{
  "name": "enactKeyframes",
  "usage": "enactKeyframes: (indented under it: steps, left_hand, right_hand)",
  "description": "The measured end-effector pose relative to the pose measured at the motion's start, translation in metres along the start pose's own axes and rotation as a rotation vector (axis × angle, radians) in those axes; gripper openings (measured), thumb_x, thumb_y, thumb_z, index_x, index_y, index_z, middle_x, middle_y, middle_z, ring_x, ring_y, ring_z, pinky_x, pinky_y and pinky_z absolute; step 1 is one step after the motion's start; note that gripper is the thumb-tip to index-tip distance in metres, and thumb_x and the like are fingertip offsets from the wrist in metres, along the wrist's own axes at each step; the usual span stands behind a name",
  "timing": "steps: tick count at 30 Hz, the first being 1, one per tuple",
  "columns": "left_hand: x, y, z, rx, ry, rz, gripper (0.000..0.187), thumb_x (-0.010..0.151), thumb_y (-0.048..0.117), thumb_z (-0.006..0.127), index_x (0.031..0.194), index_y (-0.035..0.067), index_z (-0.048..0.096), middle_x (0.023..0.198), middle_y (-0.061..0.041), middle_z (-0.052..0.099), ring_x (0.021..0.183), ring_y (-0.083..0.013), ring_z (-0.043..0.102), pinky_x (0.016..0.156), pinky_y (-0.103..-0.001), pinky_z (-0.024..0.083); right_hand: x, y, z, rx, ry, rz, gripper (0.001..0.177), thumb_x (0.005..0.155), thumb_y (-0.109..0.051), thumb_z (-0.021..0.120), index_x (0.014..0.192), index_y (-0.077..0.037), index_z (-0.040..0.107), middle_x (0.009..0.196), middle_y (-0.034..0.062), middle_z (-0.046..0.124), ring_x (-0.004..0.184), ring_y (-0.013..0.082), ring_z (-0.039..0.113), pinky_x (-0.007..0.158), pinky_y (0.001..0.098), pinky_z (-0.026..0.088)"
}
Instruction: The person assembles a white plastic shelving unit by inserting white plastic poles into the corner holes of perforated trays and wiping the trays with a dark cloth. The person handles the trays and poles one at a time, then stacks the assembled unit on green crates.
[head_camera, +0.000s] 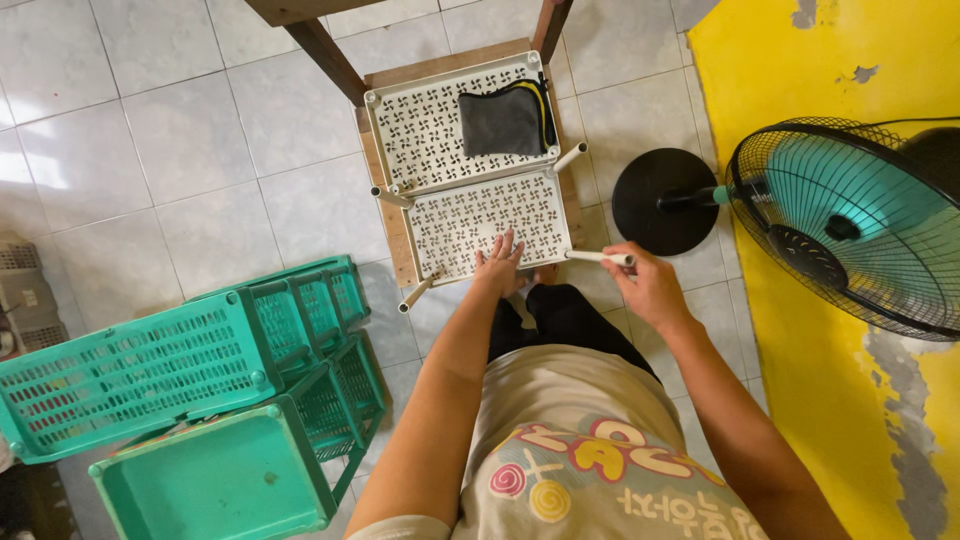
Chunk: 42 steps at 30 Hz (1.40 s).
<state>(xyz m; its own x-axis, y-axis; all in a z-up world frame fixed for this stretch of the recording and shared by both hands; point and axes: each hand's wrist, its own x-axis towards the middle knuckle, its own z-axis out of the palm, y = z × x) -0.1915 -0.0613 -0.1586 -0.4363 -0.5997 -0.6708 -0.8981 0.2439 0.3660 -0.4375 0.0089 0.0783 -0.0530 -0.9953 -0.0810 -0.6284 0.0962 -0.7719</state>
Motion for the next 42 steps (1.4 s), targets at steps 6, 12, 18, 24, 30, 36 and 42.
enactKeyframes:
  steps: [6,12,18,24,30,36,42]
  left_hand:
    - [-0.002,-0.003,0.002,-0.012,-0.007,-0.004,0.1,0.086,0.047,0.075,0.165,0.028,0.017,0.173,0.0,-0.009,0.16,-0.0242,0.001,0.124,-0.063,0.013]
    - [0.0,-0.006,0.002,-0.04,-0.004,0.022,0.097,0.086,0.048,0.075,0.164,0.028,0.019,0.173,-0.001,-0.009,0.16,-0.0242,0.001,0.124,-0.061,0.014]
    - [0.003,-0.01,0.003,-0.038,-0.01,0.03,0.097,0.087,0.049,0.074,0.164,0.026,0.02,0.173,-0.001,-0.008,0.16,-0.0242,0.001,0.124,-0.061,0.015]
    - [0.005,-0.01,0.002,-0.049,-0.001,0.036,0.099,0.085,0.056,0.072,0.164,0.025,0.022,0.174,-0.001,-0.006,0.16,-0.0254,0.003,0.123,-0.063,0.016]
    - [0.002,-0.01,-0.006,-0.146,0.039,0.046,0.097,0.082,0.063,0.07,0.159,0.016,0.033,0.173,-0.006,0.003,0.159,-0.0275,0.008,0.12,-0.065,0.018]
    - [0.012,-0.025,-0.042,-0.803,0.448,0.037,0.068,0.092,0.054,0.072,0.136,0.003,0.063,0.137,-0.021,0.064,0.128,-0.033,0.061,0.109,-0.044,0.049]
    - [0.016,-0.033,-0.108,-1.668,0.699,-0.17,0.038,0.094,0.038,0.068,0.103,0.002,0.069,0.086,-0.008,0.072,0.072,-0.016,0.067,0.061,-0.031,0.053]
  right_hand:
    - [-0.009,-0.004,0.004,-0.041,-0.037,0.017,0.022,0.096,-0.019,0.072,0.114,-0.007,0.069,0.092,0.0119,0.075,0.074,0.0181,0.07,0.064,0.032,0.054]
    - [0.002,0.013,0.0,0.093,0.099,0.252,0.018,0.101,-0.021,0.072,0.113,-0.008,0.07,0.084,0.0092,0.073,0.075,0.0135,0.068,0.067,0.029,0.054]
    - [-0.005,0.009,0.016,-0.035,-0.033,-0.018,0.026,0.093,-0.018,0.074,0.117,-0.011,0.069,0.098,0.0097,0.076,0.069,0.0177,0.068,0.061,0.0305,0.055]
    - [-0.006,0.005,0.026,-0.077,-0.024,0.023,0.029,0.092,-0.018,0.076,0.119,-0.013,0.07,0.103,0.0078,0.078,0.062,0.0238,0.065,0.058,0.0343,0.051]
    - [0.019,0.003,0.009,0.094,-0.29,0.088,0.058,0.083,-0.026,0.083,0.133,-0.009,0.061,0.123,0.0143,0.069,0.107,0.024,0.065,0.091,0.0383,0.051]
    - [0.078,-0.019,-0.025,0.378,-0.36,0.061,0.06,0.092,-0.03,0.072,0.142,-0.003,0.052,0.136,0.0113,0.064,0.127,0.0203,0.06,0.107,0.0375,0.048]
    - [0.181,-0.035,0.073,0.198,-0.449,0.014,0.045,0.095,-0.031,0.07,0.13,-0.005,0.062,0.124,0.0113,0.073,0.111,0.0206,0.073,0.093,0.0322,0.058]
